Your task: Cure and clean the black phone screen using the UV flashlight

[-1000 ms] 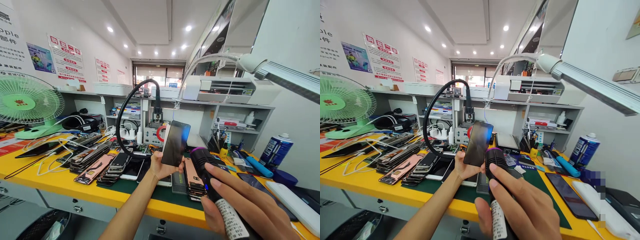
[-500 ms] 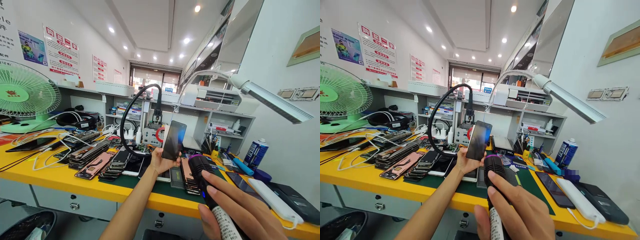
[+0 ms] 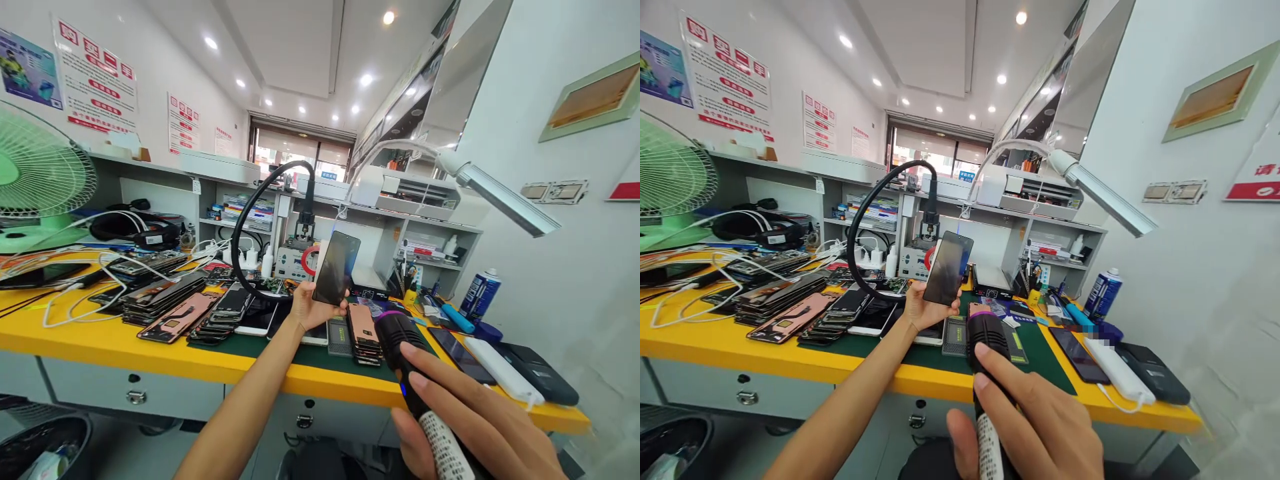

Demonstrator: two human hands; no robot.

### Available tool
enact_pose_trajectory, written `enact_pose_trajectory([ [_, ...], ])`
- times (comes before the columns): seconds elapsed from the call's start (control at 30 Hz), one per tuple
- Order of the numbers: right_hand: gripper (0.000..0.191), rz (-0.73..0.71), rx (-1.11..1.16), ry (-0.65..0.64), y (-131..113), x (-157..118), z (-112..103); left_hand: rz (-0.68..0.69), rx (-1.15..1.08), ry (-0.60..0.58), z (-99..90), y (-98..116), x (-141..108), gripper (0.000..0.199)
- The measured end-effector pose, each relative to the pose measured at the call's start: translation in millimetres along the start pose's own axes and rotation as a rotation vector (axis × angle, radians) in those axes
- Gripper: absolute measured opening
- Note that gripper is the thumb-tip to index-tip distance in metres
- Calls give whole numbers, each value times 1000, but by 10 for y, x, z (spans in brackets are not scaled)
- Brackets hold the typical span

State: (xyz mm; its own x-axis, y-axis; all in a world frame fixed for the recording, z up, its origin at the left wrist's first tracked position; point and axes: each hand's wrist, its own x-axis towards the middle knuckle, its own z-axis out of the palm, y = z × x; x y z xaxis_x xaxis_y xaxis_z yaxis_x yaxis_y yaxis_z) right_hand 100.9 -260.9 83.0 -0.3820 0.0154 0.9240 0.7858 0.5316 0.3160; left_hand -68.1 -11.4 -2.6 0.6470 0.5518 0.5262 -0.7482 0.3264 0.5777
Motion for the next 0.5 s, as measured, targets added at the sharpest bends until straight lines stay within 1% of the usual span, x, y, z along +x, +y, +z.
enact_pose_trajectory([
  [0.1,20,-9,-22,-66,0,-16,-84,-2,5,-5,1,4,-1,65],
  [0.27,17,-54,-16,51,4,-49,-143,11,20,-12,-12,4,-1,65],
  [0.37,14,-53,-10,44,-20,-50,-168,14,30,-18,-21,4,-2,61],
  [0.5,9,-61,2,9,-67,-35,-238,16,43,-17,-49,9,-7,63],
])
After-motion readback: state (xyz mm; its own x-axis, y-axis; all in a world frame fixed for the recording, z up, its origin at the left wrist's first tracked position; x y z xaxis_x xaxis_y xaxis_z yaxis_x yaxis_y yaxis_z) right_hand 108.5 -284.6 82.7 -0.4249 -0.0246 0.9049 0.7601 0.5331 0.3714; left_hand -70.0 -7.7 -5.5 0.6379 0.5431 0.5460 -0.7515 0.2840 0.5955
